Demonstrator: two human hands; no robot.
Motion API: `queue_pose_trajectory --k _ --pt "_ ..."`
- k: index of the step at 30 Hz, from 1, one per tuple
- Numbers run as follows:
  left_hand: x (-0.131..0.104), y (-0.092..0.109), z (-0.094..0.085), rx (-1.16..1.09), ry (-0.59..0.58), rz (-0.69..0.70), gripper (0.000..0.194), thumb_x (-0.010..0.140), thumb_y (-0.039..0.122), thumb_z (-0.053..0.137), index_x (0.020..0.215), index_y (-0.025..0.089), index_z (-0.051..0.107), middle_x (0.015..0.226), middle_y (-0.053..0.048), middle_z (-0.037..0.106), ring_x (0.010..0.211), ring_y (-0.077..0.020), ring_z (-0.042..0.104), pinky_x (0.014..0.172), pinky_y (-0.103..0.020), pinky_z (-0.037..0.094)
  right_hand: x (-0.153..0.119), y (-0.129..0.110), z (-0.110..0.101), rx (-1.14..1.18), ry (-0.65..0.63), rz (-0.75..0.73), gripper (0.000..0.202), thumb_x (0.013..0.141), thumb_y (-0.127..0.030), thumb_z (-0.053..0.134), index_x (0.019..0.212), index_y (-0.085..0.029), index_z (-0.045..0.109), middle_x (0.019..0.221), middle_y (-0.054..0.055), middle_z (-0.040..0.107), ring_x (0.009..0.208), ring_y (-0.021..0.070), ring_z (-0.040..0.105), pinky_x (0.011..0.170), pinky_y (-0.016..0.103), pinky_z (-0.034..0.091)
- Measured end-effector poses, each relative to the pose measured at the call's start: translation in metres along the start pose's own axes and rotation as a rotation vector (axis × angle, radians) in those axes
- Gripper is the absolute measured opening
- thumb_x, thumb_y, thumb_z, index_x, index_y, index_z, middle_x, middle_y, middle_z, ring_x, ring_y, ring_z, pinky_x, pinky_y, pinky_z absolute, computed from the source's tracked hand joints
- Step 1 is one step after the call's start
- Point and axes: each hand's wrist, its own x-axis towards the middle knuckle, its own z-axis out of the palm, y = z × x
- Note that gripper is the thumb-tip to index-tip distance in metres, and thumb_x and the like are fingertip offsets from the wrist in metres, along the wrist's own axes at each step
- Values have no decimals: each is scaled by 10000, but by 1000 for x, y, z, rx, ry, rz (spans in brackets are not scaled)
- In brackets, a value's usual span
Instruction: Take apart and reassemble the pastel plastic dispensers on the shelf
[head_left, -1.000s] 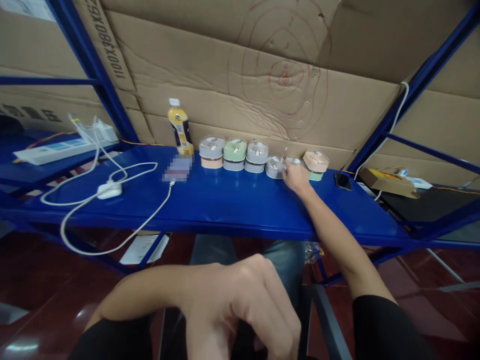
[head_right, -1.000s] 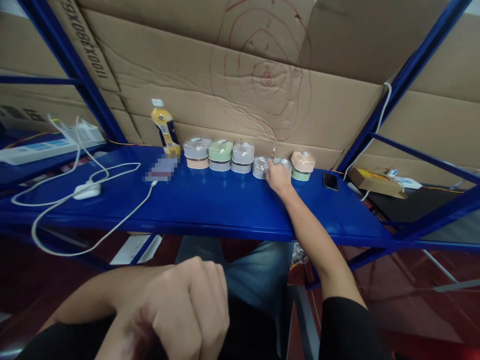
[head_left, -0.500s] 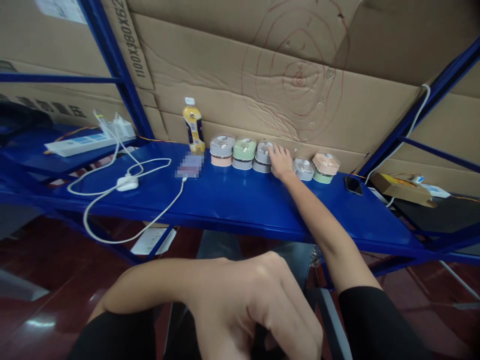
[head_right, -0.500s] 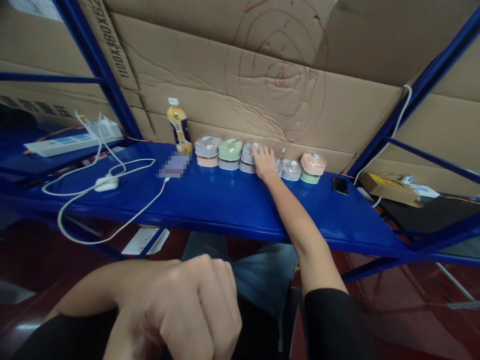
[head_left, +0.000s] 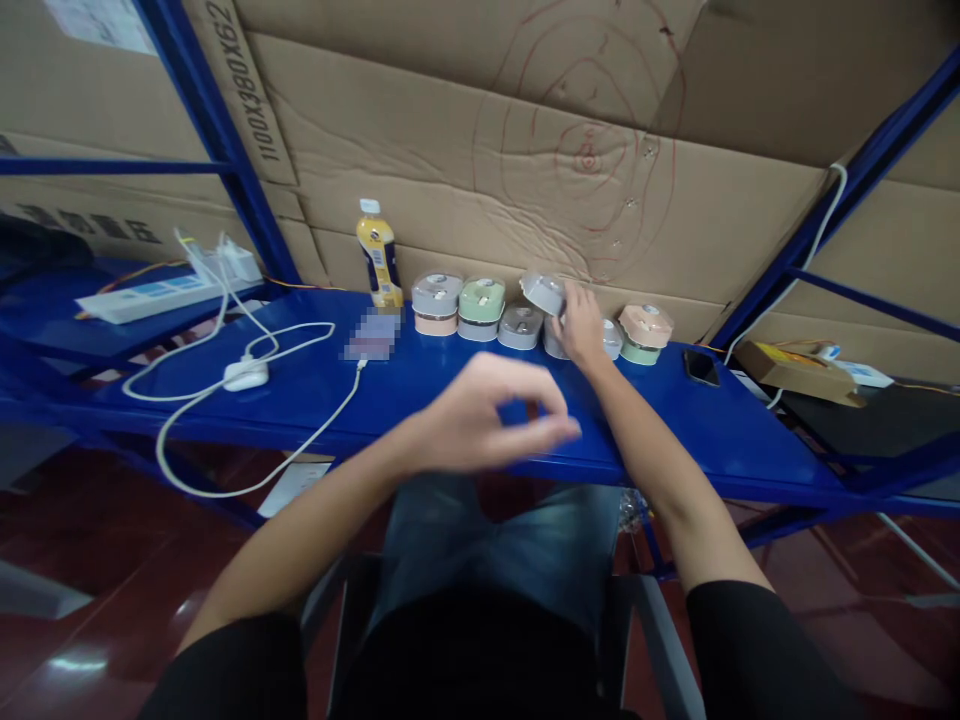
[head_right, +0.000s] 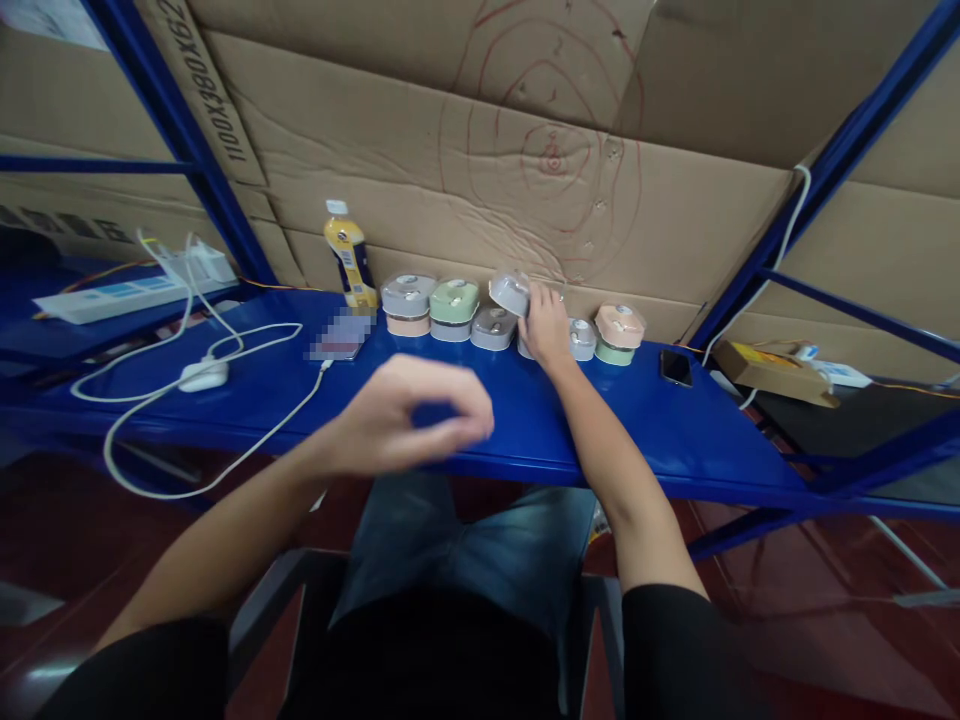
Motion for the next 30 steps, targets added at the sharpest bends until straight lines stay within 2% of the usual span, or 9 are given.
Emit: queue_pose_trajectory --k 3,5,7,9,14,19,21,25,30 --pt "37 -65 -37 60 330 -156 532 892 643 803 1190 206 757 1248 -131 799 1228 -346 740 1084 -563 604 -7 9 -22 266 2 5 705 1076 -337 506 1737 -136 365 1700 230 537 1535 390 558 1250 566 511" --pt "54 -113 -54 -44 412 -330 683 913 771 733 1301 208 721 1306 -164 781 1285 -384 728 1072 -576 616 -17 11 -35 487 -69 11 691 1075 -384 540 1722 -191 398 1636 200 614 1466 360 632 1210 536 561" --pt "63 -151 -61 -231 265 -457 799 958 887 587 1343 196 699 1264 -215 794 1241 -416 755 1022 -597 645 -29 10 -44 648 -179 17 679 1058 -454 608 1688 -251 458 1567 156 682 1443 351 656 1206 539 574" --pt "63 -175 -59 -350 123 -458 855 965 932 520 1355 195 709 1229 -233 806 1232 -432 764 1007 -611 655 -41 7 -48 731 -275 9 693 1031 -544 670 1650 -279 509 1534 129 709 1445 348 656 1203 531 583" --pt "47 -194 -45 -421 42 -389 757 854 682 852 1374 144 738 1264 -233 806 1258 -409 765 1083 -566 635 -54 5 -48 840 -420 -15 817 932 -673 765 1616 -287 539 1596 137 666 1413 334 676 1179 493 605" --pt "40 -199 -41 -179 94 -321 965 683 518 994 1506 168 630 1450 -209 747 1406 -417 691 1214 -611 548 -53 20 -39 1014 -601 -76 959 734 -618 943 1565 -286 600 1580 143 673 1480 369 637 1257 561 525" --pt "40 -202 -35 -25 72 -249 1062 645 522 1022 1552 181 587 1488 -206 723 1440 -434 665 1250 -638 508 -54 20 -31 973 -566 -95 970 704 -649 959 1535 -276 627 1537 147 698 1474 384 639 1273 596 498" --pt "40 -212 -19 141 70 -115 1177 621 554 1023 1623 197 519 1556 -210 671 1478 -468 631 1276 -659 471 -60 5 -16 670 -407 -156 982 685 -688 973 1500 -232 669 1466 174 717 1349 413 688 1203 631 533" --pt "38 -221 -11 188 25 -105 1298 624 612 1019 1703 206 423 1590 -225 639 1471 -481 628 1251 -674 483 -60 0 -18 526 -405 -192 925 757 -698 926 1503 -211 677 1354 164 752 1218 388 720 1095 582 594"
